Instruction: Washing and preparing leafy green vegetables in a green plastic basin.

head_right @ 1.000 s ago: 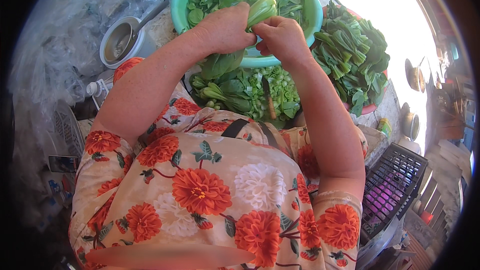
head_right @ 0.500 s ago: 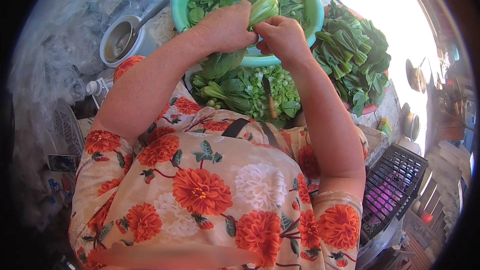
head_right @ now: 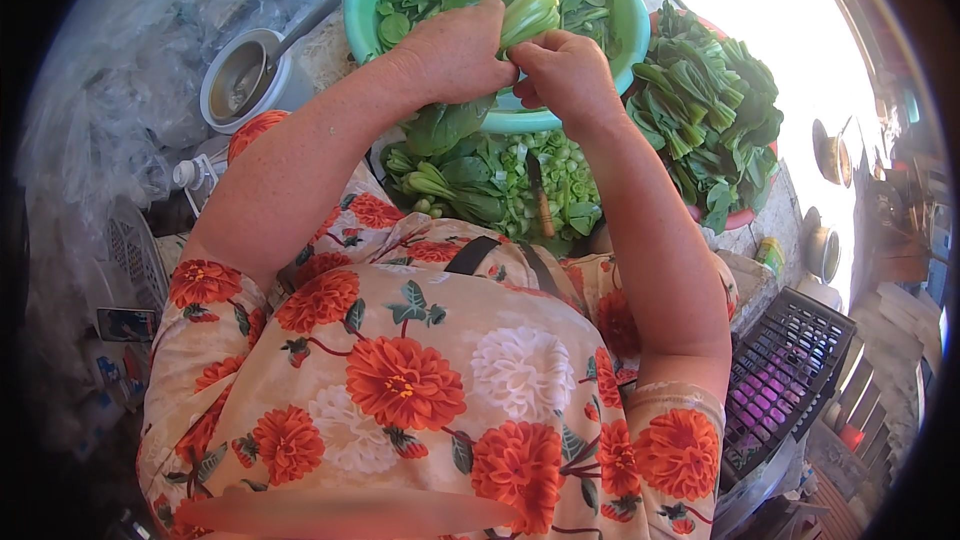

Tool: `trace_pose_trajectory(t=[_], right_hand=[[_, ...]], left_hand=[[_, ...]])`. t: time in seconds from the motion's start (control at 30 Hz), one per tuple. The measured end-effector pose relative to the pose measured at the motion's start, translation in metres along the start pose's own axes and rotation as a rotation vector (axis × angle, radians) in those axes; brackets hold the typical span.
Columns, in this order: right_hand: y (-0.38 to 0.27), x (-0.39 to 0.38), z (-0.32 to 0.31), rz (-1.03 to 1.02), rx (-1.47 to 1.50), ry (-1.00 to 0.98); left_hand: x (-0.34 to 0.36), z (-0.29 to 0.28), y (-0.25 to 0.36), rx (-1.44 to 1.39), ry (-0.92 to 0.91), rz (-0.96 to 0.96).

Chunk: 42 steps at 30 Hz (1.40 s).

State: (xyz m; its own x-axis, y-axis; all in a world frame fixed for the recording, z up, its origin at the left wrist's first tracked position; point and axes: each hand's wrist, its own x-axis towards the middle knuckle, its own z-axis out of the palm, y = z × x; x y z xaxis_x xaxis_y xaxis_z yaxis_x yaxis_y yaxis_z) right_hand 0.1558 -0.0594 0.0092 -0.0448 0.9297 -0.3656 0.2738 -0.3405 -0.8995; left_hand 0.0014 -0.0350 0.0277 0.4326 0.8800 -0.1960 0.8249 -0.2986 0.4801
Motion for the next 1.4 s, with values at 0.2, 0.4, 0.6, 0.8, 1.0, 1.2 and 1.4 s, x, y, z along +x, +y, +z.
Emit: trace_pose_trajectory(t=[0.2, 0.4, 0.6, 0.8, 1.0, 1.2, 1.4], right_hand=[[-0.007, -0.002, -0.002, -0.024, 0.003, 0.006], [-0.017, -0.004, -0.006, -0.076, 0.029, 0.007], [-0.031, -0.003, -0.017, -0.151, 0.097, -0.001], [-0.041, -0.005, -0.02, -0.196, 0.152, 0.028], [-0.045, -0.001, -0.025, -0.174, 0.147, 0.141], [-0.041, -0.002, -0.02, -0.17, 0.062, 0.117], [-0.022, -0.002, -0.009, -0.15, -0.026, 0.068]], left_hand=[[0.003, 0.001, -0.003, -0.037, 0.05, 0.025], [0.01, 0.005, -0.008, -0.179, 0.163, 0.067], [0.015, 0.0, -0.007, -0.438, 0.202, 0.08], [0.01, -0.013, -0.006, -0.933, 0.058, 0.063], [0.014, -0.016, -0.008, -1.514, -0.078, -0.001], [0.009, -0.017, -0.003, -1.642, -0.037, 0.012], [-0.009, -0.012, 0.002, -1.585, -0.099, -0.034]])
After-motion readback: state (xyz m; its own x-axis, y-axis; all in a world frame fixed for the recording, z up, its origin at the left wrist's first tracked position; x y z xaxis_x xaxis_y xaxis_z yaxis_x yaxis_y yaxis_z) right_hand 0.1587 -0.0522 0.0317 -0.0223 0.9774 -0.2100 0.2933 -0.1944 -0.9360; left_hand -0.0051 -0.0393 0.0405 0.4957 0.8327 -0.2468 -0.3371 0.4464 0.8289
